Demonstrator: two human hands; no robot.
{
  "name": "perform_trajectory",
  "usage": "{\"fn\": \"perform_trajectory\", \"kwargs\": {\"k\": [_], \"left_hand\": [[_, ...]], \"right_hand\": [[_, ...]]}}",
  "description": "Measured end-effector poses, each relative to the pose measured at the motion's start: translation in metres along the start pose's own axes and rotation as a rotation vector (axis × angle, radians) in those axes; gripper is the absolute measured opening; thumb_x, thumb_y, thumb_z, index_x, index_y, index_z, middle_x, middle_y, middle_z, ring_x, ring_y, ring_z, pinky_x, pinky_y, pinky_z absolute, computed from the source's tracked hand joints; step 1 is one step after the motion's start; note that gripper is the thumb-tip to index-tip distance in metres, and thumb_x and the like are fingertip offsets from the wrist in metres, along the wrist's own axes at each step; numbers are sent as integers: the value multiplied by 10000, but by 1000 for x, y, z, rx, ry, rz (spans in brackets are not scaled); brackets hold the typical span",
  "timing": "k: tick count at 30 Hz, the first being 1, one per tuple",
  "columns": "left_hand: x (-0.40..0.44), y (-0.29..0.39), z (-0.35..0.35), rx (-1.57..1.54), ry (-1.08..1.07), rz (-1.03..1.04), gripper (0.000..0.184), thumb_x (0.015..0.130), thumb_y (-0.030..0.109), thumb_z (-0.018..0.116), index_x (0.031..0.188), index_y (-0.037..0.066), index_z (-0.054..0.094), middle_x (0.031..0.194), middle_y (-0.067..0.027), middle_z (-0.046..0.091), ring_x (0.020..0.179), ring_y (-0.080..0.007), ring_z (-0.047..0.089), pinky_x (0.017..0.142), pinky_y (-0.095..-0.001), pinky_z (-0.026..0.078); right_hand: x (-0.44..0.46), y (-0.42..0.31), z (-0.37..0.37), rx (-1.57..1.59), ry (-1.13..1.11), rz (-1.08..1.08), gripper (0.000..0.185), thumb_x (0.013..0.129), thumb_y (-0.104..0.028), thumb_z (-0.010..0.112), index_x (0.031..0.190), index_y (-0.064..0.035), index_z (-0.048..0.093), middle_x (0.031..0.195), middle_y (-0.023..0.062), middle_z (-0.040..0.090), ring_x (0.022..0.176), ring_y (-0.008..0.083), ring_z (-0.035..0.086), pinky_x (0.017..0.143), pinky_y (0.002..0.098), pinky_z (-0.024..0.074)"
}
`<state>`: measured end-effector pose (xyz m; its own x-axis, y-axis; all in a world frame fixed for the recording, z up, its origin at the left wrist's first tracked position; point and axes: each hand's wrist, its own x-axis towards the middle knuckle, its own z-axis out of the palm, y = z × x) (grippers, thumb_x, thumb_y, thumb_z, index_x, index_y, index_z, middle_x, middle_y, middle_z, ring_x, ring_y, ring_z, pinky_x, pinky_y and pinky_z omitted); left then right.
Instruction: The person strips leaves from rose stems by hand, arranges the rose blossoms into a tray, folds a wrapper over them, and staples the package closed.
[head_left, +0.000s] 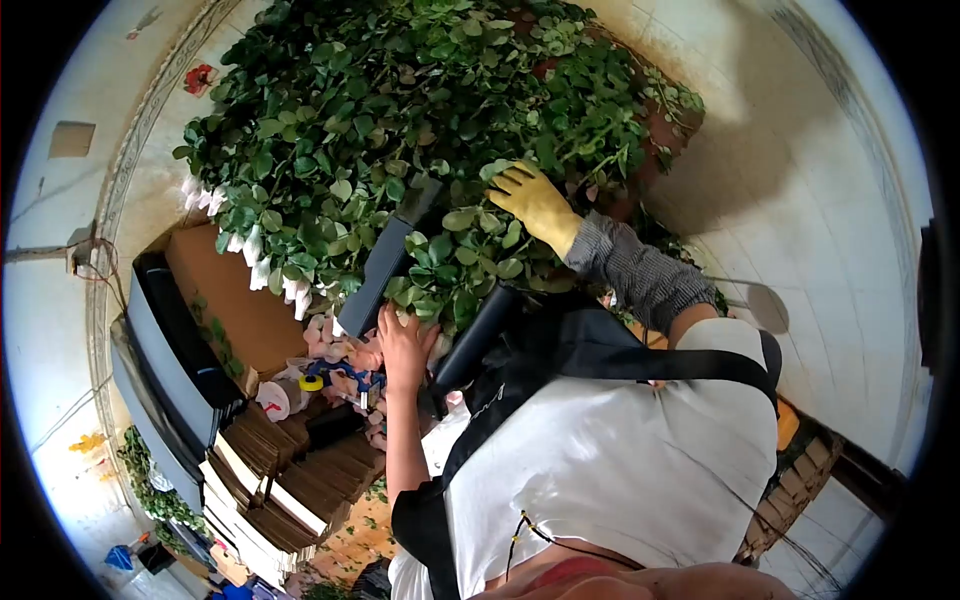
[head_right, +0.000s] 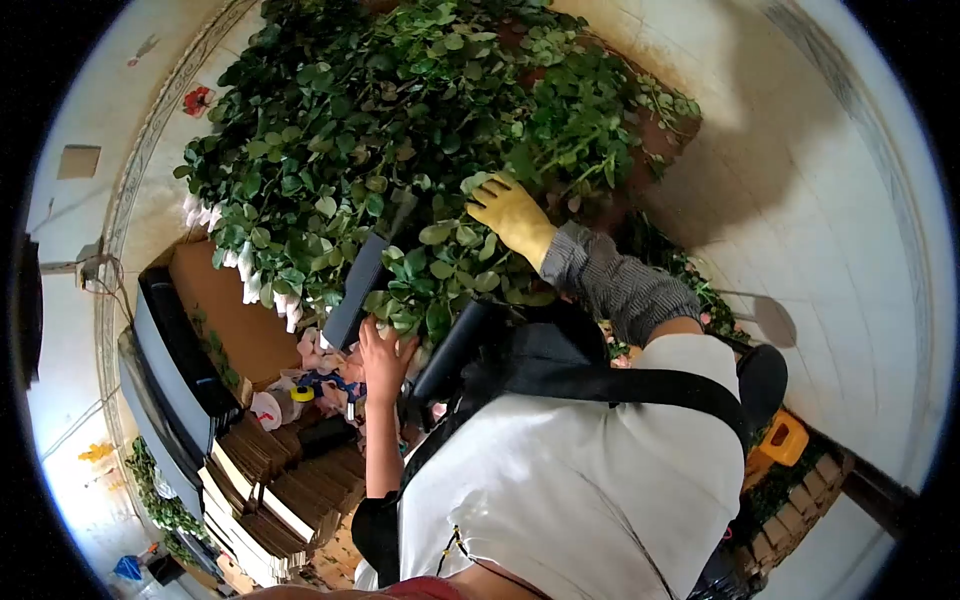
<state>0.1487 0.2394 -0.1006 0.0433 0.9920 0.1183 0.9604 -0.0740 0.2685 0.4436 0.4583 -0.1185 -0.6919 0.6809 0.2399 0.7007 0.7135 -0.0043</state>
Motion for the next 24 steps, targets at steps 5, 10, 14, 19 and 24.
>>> {"fn": "perform_trajectory", "kwargs": {"k": [5, 10, 14, 19, 24], "left_hand": [[-20, 1, 12, -172, 65, -169, 455, 711, 146, 810, 1120, 25, 653, 1270, -225, 505, 1142, -442, 473, 987, -549, 409], [-22, 8, 22, -327, 186, -306, 376, 781, 143, 783, 1102, 29, 626, 1310, -222, 506, 1197, -435, 483, 1017, -509, 406], [-19, 10, 11, -263, 102, -280, 518, 777, 191, 819, 1229, 45, 611, 1214, -201, 545, 1103, -414, 523, 948, -486, 448], [-25, 5, 34, -516, 257, -369, 695, 728, 214, 872, 1327, 36, 567, 1223, -186, 563, 1094, -380, 554, 942, -455, 467], [-25, 12, 25, -549, 245, -423, 659, 718, 193, 869, 1294, 25, 597, 1189, -175, 584, 1080, -385, 567, 932, -454, 478]], "right_hand": [[-3, -25, -63, -34, 154, 81, 522, 801, -49, 636, 1318, -111, 602, 1327, 93, 598, 1312, 295, 493, 1168, 448, 327], [0, 0, -17, 180, -389, 133, 660, 777, -40, 719, 1410, -76, 534, 1454, 180, 531, 1272, 366, 552, 1098, 474, 425], [65, 45, -99, 821, -1027, 264, 635, 919, -294, 689, 1472, -75, 467, 1387, 178, 595, 1235, 356, 590, 1028, 449, 490], [171, 9, -127, 620, -201, -96, 498, 973, -190, 646, 1447, -112, 514, 1427, 132, 578, 1296, 308, 560, 1080, 419, 458], [305, -54, -85, 368, 413, -427, 368, 886, -140, 701, 1248, -98, 649, 1331, 126, 628, 1227, 308, 583, 1080, 437, 438]]}}
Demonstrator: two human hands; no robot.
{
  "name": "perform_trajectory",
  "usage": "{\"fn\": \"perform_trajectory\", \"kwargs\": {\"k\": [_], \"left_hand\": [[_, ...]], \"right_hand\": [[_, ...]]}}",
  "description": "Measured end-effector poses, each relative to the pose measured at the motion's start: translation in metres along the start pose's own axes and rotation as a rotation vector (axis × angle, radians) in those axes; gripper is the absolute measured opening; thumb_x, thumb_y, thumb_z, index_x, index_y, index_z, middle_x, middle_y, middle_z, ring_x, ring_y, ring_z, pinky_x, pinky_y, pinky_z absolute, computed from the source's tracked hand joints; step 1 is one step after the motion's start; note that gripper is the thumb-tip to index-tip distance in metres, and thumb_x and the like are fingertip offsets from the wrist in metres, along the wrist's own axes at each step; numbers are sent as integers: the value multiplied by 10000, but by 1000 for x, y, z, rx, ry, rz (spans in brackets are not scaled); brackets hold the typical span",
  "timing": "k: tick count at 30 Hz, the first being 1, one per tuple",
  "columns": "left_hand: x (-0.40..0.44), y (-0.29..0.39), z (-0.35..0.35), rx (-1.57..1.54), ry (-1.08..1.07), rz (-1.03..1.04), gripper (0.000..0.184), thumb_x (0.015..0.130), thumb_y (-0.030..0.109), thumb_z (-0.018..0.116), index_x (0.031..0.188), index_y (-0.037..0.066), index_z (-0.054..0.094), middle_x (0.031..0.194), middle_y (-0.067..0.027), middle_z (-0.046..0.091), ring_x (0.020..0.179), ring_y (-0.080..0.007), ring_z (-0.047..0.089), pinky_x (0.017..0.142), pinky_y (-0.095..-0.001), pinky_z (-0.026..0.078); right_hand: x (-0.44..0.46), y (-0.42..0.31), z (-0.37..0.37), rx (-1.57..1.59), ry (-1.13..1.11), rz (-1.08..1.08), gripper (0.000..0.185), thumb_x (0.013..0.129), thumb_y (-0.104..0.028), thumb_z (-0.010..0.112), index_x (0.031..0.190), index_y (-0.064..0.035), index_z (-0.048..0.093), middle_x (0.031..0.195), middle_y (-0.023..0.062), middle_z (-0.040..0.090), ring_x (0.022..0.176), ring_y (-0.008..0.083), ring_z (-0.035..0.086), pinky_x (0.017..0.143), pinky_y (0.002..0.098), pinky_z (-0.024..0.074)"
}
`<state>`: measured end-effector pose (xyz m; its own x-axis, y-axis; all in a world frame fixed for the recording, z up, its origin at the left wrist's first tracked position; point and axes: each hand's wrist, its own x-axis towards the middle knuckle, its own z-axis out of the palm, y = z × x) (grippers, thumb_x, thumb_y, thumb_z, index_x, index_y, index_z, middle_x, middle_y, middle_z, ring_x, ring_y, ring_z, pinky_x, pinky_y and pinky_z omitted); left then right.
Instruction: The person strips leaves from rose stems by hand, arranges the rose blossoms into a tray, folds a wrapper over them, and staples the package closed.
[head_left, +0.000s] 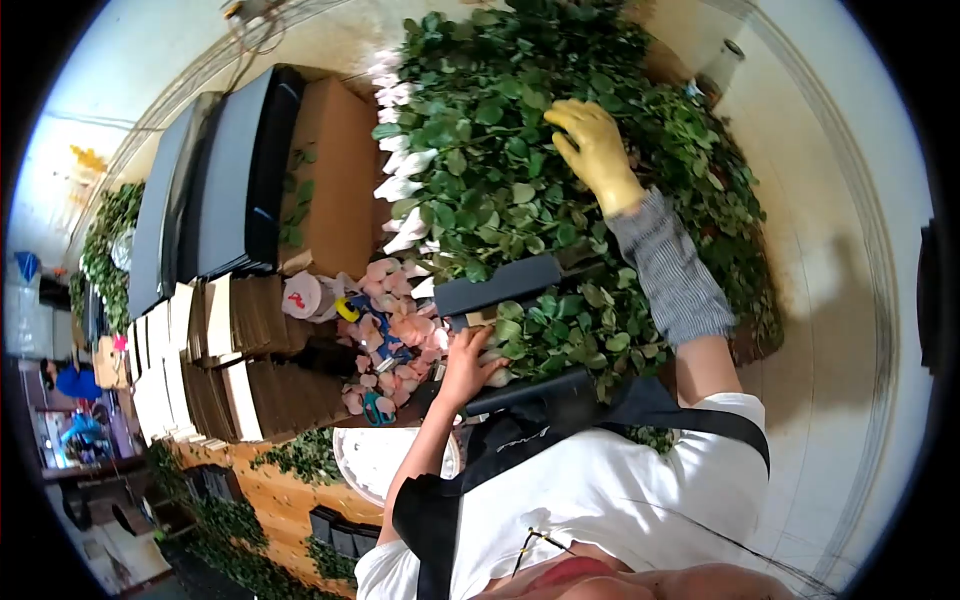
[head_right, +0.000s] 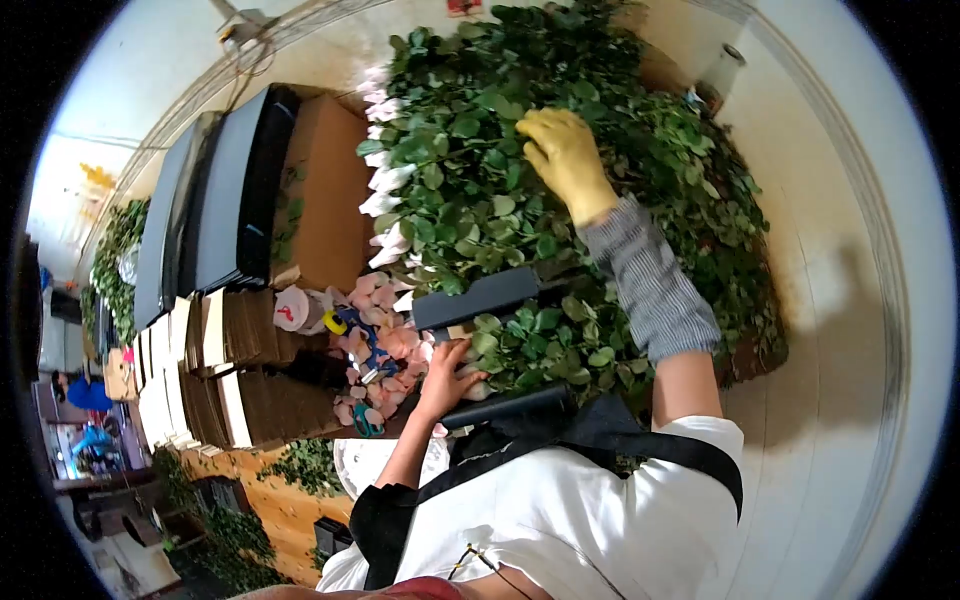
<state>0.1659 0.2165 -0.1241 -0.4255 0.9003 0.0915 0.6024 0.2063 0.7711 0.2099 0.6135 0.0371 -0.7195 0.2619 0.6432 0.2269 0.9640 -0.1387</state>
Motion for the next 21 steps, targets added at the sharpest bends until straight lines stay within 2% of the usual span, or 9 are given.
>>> {"fn": "perform_trajectory", "kwargs": {"k": [2, 4, 5, 7, 10, 12, 14, 17, 21], "left_hand": [[0, 2, -2, 54, -2, 25, 664, 725, 198, 865, 1305, 31, 588, 1171, -172, 583, 1081, -385, 564, 933, -454, 477], [-3, 3, -4, 45, -13, 1, 657, 736, 208, 859, 1308, 36, 583, 1174, -170, 574, 1087, -387, 559, 928, -455, 478], [-2, 4, -5, 50, 1, 20, 654, 739, 213, 857, 1306, 39, 583, 1185, -170, 568, 1094, -386, 555, 931, -456, 475], [-1, 1, 0, 65, 12, 40, 659, 745, 219, 855, 1316, 48, 573, 1216, -173, 554, 1119, -388, 544, 943, -461, 464], [1, 0, -1, 58, -36, 8, 698, 752, 223, 846, 1343, 27, 531, 1227, -181, 555, 1136, -395, 537, 961, -468, 449], [0, 1, -1, 38, -20, -46, 758, 736, 213, 856, 1373, 19, 492, 1205, -186, 572, 1139, -401, 535, 967, -480, 439], [-2, -3, 4, -87, 39, -50, 766, 725, 191, 863, 1379, 32, 498, 1206, -183, 593, 1133, -395, 537, 972, -477, 437], [-2, -2, 4, -71, 2, -80, 754, 722, 174, 865, 1377, 45, 515, 1209, -179, 609, 1119, -390, 537, 976, -473, 437], [-1, -11, 6, -9, -42, -45, 707, 731, 176, 861, 1351, 35, 552, 1194, -181, 616, 1103, -392, 535, 976, -468, 439]], "right_hand": [[17, 28, 43, -407, -208, 109, 336, 840, -184, 738, 1166, -123, 681, 1381, 99, 580, 1329, 304, 482, 1138, 450, 359], [23, 53, 77, -417, -454, 279, 357, 808, -162, 753, 1155, -123, 679, 1355, 105, 599, 1305, 300, 509, 1134, 443, 375], [26, 58, 83, -417, -453, 273, 357, 808, -162, 753, 1155, -123, 679, 1355, 105, 599, 1305, 300, 509, 1134, 443, 375], [41, 41, 60, -340, -138, -5, 419, 813, -191, 759, 1218, -126, 676, 1362, 102, 615, 1291, 313, 538, 1129, 451, 395], [45, 27, 6, -282, 191, -86, 397, 820, 60, 633, 1177, -102, 694, 1301, 101, 663, 1247, 325, 583, 1119, 452, 424], [30, 59, -20, -342, 87, -18, 467, 809, 143, 558, 1189, -92, 694, 1291, 117, 668, 1244, 331, 588, 1113, 443, 443], [-6, 90, -53, 40, -61, 113, 574, 747, 203, 539, 1230, -76, 675, 1317, 136, 652, 1219, 347, 608, 1060, 426, 505], [-61, 42, -115, 143, -344, 256, 578, 757, 209, 530, 1234, -81, 676, 1310, 139, 656, 1189, 330, 634, 1058, 413, 510], [-167, -20, -109, 153, -590, 262, 503, 777, 157, 545, 1184, -93, 704, 1183, 129, 714, 1094, 319, 677, 983, 406, 543]]}}
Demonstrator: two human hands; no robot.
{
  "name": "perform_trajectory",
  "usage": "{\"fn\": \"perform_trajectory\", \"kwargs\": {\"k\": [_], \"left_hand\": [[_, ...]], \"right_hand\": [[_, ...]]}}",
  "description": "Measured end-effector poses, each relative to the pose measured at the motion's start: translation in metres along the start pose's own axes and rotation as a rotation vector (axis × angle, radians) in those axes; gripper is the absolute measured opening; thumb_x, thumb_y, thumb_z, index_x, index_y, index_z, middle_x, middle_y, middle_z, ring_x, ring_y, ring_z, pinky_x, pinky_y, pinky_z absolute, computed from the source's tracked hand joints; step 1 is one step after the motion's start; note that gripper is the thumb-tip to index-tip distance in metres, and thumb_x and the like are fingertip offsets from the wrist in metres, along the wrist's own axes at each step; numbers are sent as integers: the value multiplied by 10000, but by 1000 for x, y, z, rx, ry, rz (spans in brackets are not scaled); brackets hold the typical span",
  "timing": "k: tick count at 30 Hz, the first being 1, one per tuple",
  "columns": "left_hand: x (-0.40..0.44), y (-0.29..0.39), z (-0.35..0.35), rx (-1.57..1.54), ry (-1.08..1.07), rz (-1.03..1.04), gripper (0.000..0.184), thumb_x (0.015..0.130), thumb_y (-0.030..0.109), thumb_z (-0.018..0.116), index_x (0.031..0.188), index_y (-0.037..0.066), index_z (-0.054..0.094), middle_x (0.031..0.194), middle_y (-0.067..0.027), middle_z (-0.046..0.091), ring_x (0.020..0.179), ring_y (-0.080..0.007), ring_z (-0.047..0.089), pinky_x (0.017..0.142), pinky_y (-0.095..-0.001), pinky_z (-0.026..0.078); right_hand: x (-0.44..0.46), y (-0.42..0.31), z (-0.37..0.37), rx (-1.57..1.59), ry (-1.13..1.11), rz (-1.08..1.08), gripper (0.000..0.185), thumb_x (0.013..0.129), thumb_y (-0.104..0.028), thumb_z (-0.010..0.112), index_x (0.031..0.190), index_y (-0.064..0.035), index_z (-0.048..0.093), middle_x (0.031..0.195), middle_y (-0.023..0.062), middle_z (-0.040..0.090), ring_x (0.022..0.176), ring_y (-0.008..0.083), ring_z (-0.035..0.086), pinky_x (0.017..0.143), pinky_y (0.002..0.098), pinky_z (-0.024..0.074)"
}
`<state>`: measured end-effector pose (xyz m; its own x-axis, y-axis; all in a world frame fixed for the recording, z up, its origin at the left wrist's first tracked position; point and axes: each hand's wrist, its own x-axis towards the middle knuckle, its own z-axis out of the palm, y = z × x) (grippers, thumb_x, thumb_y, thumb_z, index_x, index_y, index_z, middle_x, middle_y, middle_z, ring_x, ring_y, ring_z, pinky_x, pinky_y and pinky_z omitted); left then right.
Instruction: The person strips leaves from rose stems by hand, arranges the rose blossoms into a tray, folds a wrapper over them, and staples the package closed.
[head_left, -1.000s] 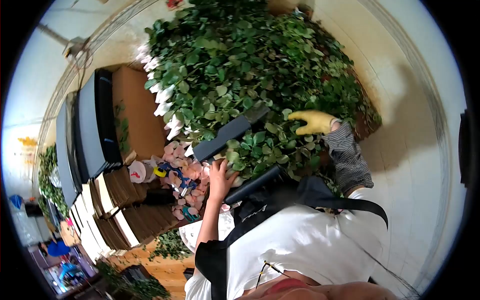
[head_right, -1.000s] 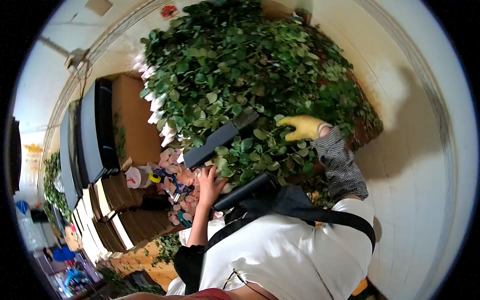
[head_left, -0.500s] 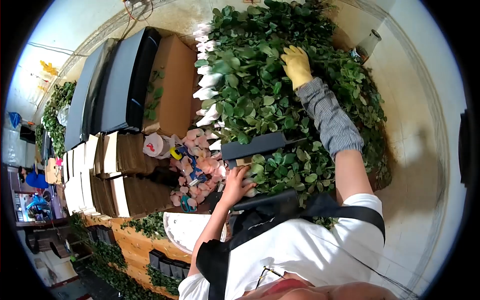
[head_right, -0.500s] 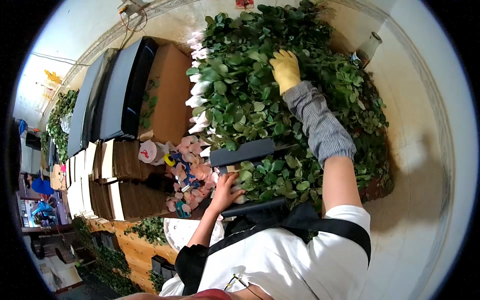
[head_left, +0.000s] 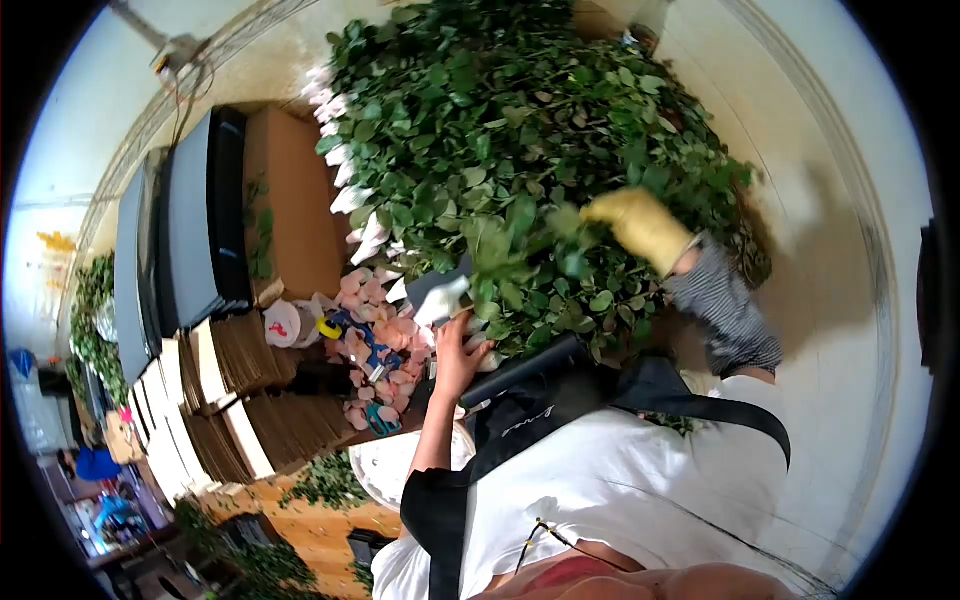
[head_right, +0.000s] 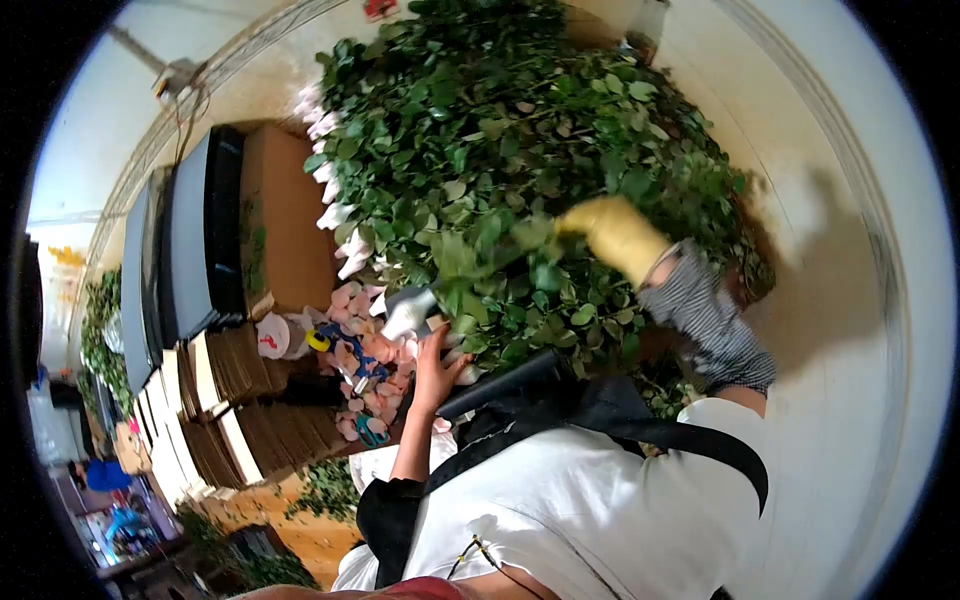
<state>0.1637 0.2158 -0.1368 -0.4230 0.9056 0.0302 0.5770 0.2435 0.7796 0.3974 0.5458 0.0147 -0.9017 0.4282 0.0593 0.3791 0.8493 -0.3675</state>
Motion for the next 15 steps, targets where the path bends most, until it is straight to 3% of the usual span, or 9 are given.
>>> {"fn": "perform_trajectory", "kwargs": {"k": [3, 5, 6, 7, 9, 11, 13, 15], "left_hand": [[2, 9, -8, 146, -50, 68, 667, 761, 233, 837, 1331, 16, 567, 1167, -181, 628, 1104, -373, 541, 975, -465, 439], [7, 18, -14, 272, -89, 82, 647, 759, 245, 834, 1309, 17, 578, 1198, -173, 611, 1124, -371, 536, 980, -472, 436], [5, 24, -17, 387, -124, 71, 627, 758, 257, 830, 1286, 18, 590, 1229, -165, 593, 1144, -369, 532, 985, -479, 433], [4, 34, -22, 397, -132, 68, 627, 758, 257, 830, 1286, 18, 590, 1229, -165, 593, 1144, -369, 532, 985, -479, 433], [11, 52, -30, 591, -107, 160, 576, 761, 272, 821, 1233, 21, 606, 1319, -159, 527, 1194, -384, 511, 994, -492, 428], [15, 40, -27, 601, -68, 262, 560, 752, 292, 823, 1202, 36, 610, 1385, -171, 460, 1220, -405, 494, 997, -496, 426], [19, 33, -24, 451, -95, 160, 584, 726, 286, 840, 1208, 50, 609, 1379, -196, 456, 1212, -417, 494, 1004, -499, 422], [19, 29, -25, 410, -107, 122, 612, 705, 276, 853, 1216, 50, 602, 1379, -214, 448, 1214, -429, 490, 1018, -517, 414]], "right_hand": [[-57, 23, 117, -202, -155, 261, 287, 769, 31, 624, 997, -99, 742, 992, 121, 745, 964, 310, 709, 845, 416, 570], [-58, -1, 122, -311, -297, 435, 161, 739, -51, 685, 874, -124, 731, 892, 84, 733, 899, 291, 715, 751, 417, 561], [-57, -24, 101, -514, -312, 293, 163, 728, -146, 708, 891, -142, 721, 815, 49, 708, 828, 268, 712, 676, 407, 543], [-48, -45, 83, -489, -291, 397, 141, 769, -153, 658, 900, -141, 709, 852, 32, 710, 862, 247, 700, 768, 407, 540], [-52, -23, 115, -431, -18, 319, 174, 835, -106, 615, 980, -138, 704, 969, 55, 695, 943, 257, 666, 902, 415, 497], [-61, 16, 175, -136, 90, 249, 260, 880, -51, 572, 1106, -119, 682, 1159, 93, 668, 1078, 279, 626, 1020, 440, 448], [-58, 17, 165, -128, 24, 208, 360, 904, -10, 556, 1234, -104, 664, 1287, 116, 650, 1166, 303, 605, 1075, 451, 430], [-46, 31, 137, -26, -272, 255, 454, 911, -60, 582, 1362, -110, 603, 1316, 137, 641, 1187, 331, 599, 1046, 452, 459]]}}
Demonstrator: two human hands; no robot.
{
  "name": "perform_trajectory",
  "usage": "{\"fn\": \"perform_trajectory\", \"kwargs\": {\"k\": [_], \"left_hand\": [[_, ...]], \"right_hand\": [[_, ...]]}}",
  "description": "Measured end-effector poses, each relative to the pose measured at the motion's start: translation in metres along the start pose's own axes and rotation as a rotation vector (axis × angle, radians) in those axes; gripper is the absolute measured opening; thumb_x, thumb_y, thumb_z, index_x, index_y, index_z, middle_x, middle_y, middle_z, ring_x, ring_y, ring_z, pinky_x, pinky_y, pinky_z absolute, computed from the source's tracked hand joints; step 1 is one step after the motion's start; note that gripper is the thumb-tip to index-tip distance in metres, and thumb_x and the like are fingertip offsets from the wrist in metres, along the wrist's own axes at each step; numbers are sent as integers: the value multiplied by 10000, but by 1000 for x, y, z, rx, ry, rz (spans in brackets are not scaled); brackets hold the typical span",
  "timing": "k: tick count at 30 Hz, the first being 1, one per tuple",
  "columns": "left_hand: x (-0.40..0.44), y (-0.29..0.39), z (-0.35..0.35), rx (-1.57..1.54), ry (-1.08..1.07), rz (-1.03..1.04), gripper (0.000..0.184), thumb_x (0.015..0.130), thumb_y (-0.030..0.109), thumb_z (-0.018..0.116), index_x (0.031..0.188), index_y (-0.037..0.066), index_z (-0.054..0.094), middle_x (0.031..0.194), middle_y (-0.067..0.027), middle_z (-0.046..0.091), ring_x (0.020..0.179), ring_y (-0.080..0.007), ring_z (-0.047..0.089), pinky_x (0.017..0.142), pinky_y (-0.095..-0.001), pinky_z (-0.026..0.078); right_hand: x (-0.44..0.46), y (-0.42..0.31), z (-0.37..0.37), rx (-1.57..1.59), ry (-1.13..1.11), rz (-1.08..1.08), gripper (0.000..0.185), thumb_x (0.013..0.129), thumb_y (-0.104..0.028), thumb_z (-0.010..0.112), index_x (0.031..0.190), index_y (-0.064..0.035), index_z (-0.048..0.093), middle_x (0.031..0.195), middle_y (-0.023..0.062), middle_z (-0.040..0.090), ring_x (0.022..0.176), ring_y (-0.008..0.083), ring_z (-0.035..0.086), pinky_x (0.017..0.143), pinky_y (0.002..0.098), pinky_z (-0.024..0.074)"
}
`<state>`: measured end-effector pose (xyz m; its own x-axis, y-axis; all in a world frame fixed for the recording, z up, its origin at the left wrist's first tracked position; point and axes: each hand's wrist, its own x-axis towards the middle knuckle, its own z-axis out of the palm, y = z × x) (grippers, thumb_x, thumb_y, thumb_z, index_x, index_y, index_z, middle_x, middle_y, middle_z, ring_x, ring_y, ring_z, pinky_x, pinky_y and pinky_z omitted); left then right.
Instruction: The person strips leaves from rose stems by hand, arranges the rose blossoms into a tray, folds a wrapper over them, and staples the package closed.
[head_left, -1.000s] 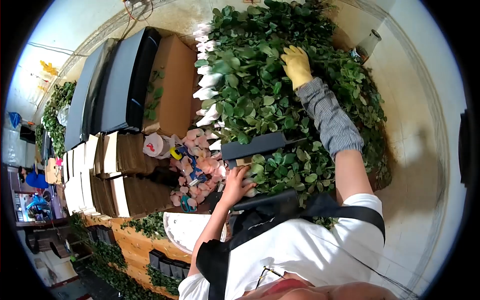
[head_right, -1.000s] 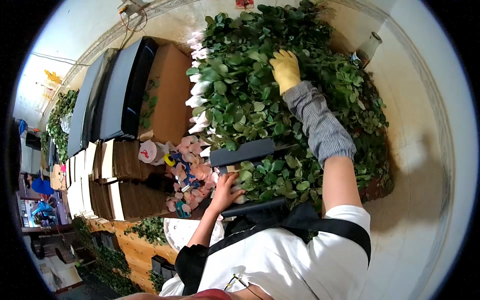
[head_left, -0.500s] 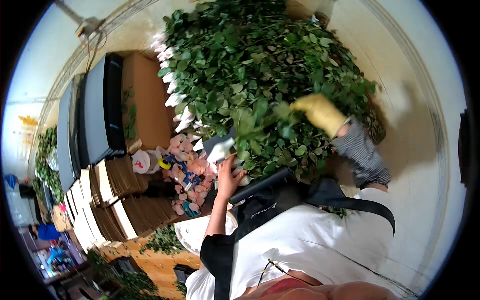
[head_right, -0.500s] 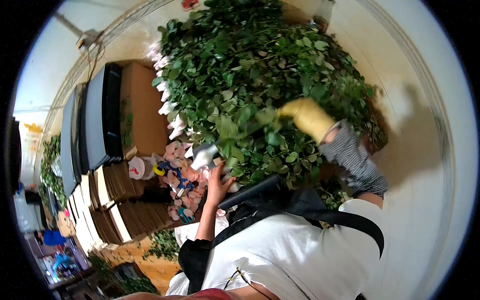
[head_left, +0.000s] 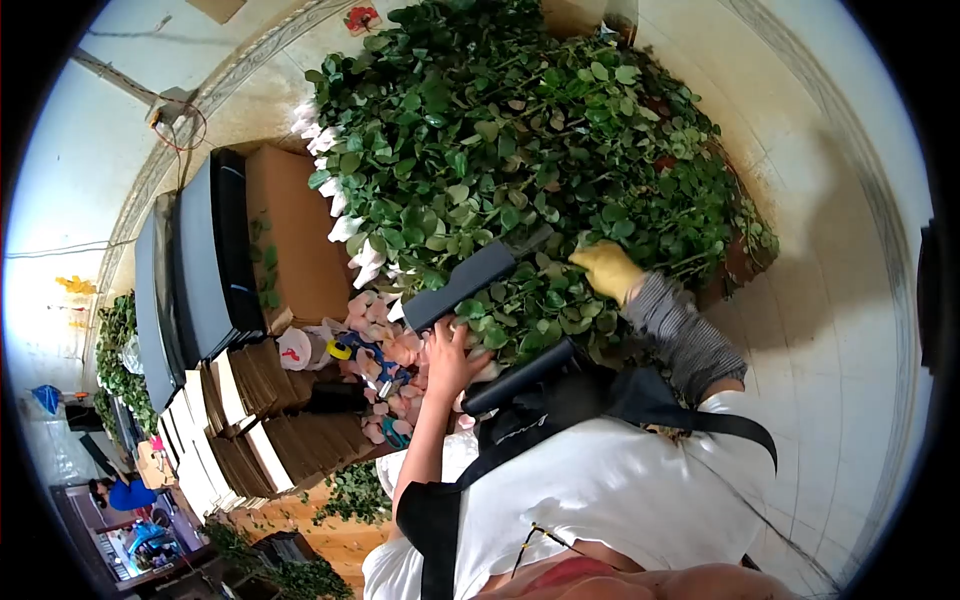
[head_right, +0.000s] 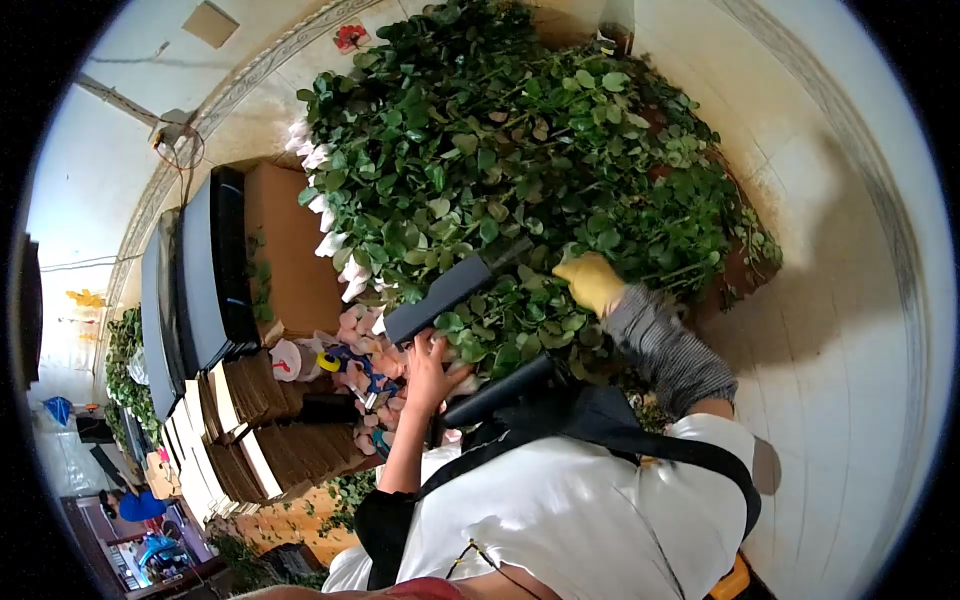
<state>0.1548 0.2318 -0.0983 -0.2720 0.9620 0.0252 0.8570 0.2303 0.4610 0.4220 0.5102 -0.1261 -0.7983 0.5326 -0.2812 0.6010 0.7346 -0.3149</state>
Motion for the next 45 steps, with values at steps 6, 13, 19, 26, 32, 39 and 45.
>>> {"fn": "perform_trajectory", "kwargs": {"k": [6, 13, 19, 26, 32, 39, 45], "left_hand": [[-17, -16, 31, -168, 118, -8, 678, 732, 253, 868, 1303, 44, 570, 1502, -238, 389, 1316, -442, 435, 1071, -515, 392], [-19, -13, 28, -190, 70, -51, 707, 722, 243, 884, 1319, 36, 566, 1521, -248, 369, 1343, -450, 401, 1100, -515, 365], [-20, -11, 28, -209, 55, -110, 695, 711, 247, 881, 1310, 80, 572, 1511, -220, 392, 1352, -425, 396, 1092, -509, 358], [-20, -10, 30, -198, 53, -132, 712, 698, 245, 884, 1318, 89, 571, 1517, -209, 391, 1354, -418, 402, 1097, -509, 356], [-20, -11, 30, -227, 79, -123, 708, 693, 228, 887, 1315, 96, 576, 1513, -203, 396, 1352, -412, 405, 1092, -506, 360], [-20, -12, 32, -189, 104, -75, 698, 711, 228, 880, 1319, 70, 576, 1515, -203, 395, 1345, -421, 412, 1092, -508, 369], [-20, -14, 33, -170, 139, -35, 703, 732, 252, 880, 1333, 61, 569, 1505, -222, 399, 1332, -438, 430, 1073, -507, 404]], "right_hand": [[60, -42, -144, 410, 426, -322, 393, 925, -195, 671, 1299, -88, 617, 1286, 122, 661, 1090, 320, 662, 989, 427, 512], [257, -63, -130, -224, 434, -139, 285, 879, -89, 643, 1159, -119, 686, 1104, 114, 681, 1134, 305, 603, 1092, 445, 407], [321, -55, -144, -166, 792, -254, 328, 827, 21, 558, 1102, -96, 693, 1107, 103, 689, 1105, 306, 624, 1107, 433, 392], [363, -68, -164, -150, 863, -183, 357, 817, 26, 587, 1116, -136, 697, 1105, 81, 686, 1095, 269, 633, 1086, 397, 404], [327, -31, -166, -269, 577, -360, 431, 822, 46, 605, 1211, -126, 677, 1173, 93, 664, 1141, 300, 617, 974, 415, 502], [303, -60, -204, -717, 333, -280, 271, 850, -24, 622, 1066, -157, 718, 1014, 70, 724, 955, 278, 703, 780, 410, 561], [255, -113, -270, -639, 911, -238, 221, 872, -23, 602, 933, -195, 727, 881, 23, 715, 925, 231, 686, 1086, 413, 425]]}}
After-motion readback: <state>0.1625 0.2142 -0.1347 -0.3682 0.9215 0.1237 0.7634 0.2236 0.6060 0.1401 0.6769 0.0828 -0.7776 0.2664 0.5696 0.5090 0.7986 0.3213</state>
